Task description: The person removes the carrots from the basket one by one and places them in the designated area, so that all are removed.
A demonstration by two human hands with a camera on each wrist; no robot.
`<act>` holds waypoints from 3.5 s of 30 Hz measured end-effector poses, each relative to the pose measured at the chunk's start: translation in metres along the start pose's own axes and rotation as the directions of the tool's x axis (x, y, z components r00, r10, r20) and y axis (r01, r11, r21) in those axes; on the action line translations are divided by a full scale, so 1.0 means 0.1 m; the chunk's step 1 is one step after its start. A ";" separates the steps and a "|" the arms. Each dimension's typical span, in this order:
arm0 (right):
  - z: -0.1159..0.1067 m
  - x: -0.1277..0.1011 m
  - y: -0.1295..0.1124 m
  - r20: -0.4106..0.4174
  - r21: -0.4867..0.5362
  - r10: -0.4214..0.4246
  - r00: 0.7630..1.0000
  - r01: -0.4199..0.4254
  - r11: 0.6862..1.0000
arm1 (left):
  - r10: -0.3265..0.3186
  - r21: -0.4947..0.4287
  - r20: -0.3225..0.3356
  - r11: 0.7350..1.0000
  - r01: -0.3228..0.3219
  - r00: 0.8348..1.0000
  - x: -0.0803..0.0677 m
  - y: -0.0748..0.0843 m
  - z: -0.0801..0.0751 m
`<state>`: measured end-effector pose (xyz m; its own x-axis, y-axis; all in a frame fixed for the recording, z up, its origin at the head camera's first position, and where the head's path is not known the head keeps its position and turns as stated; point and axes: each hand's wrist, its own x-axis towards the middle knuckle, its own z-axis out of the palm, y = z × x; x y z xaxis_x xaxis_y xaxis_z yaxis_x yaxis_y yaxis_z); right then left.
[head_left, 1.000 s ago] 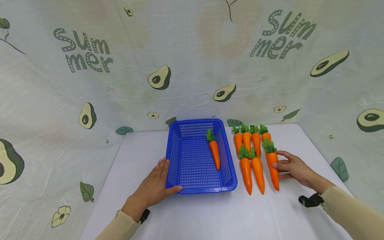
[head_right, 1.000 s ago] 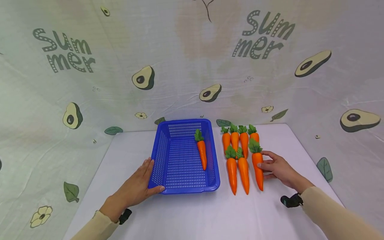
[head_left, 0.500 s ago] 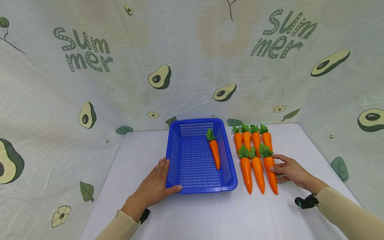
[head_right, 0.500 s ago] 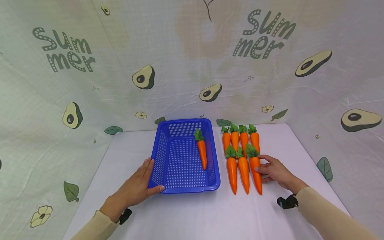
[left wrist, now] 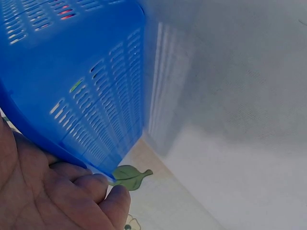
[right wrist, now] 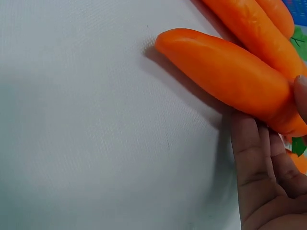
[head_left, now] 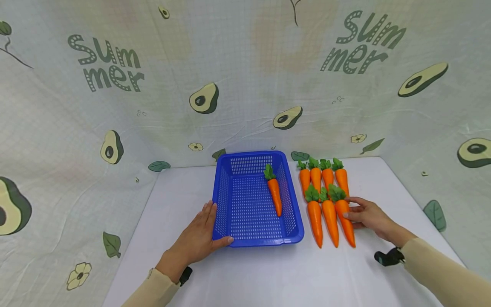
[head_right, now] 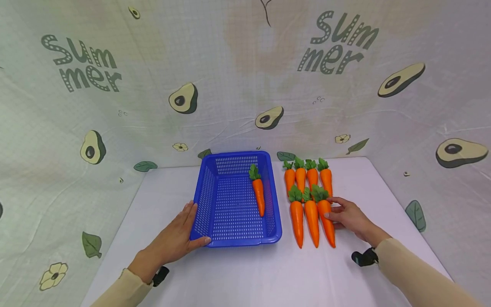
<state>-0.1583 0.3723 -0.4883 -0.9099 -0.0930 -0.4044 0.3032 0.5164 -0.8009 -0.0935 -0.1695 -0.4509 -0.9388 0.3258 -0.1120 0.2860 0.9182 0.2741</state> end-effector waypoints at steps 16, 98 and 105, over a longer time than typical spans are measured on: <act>0.06 0.03 -0.01 -0.077 -0.087 0.003 0.997 -0.010 0.996 | -0.013 -0.007 0.003 1.000 0.013 1.000 0.01 0.00 0.01; 1.81 0.98 -2.21 0.123 0.094 -0.073 0.990 0.061 0.994 | -0.034 -0.017 -0.016 0.999 0.034 0.999 -0.02 -0.02 0.00; 1.98 1.04 -2.23 0.231 0.139 0.023 0.973 -0.057 0.989 | -0.043 -0.027 -0.004 0.999 0.042 0.999 -0.02 -0.04 0.01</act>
<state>-0.2647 0.0789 -0.4394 -0.8125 -0.2749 -0.5141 0.3910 0.3970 -0.8303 -0.0921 -0.1735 -0.4527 -0.9509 0.2855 -0.1195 0.2406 0.9248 0.2949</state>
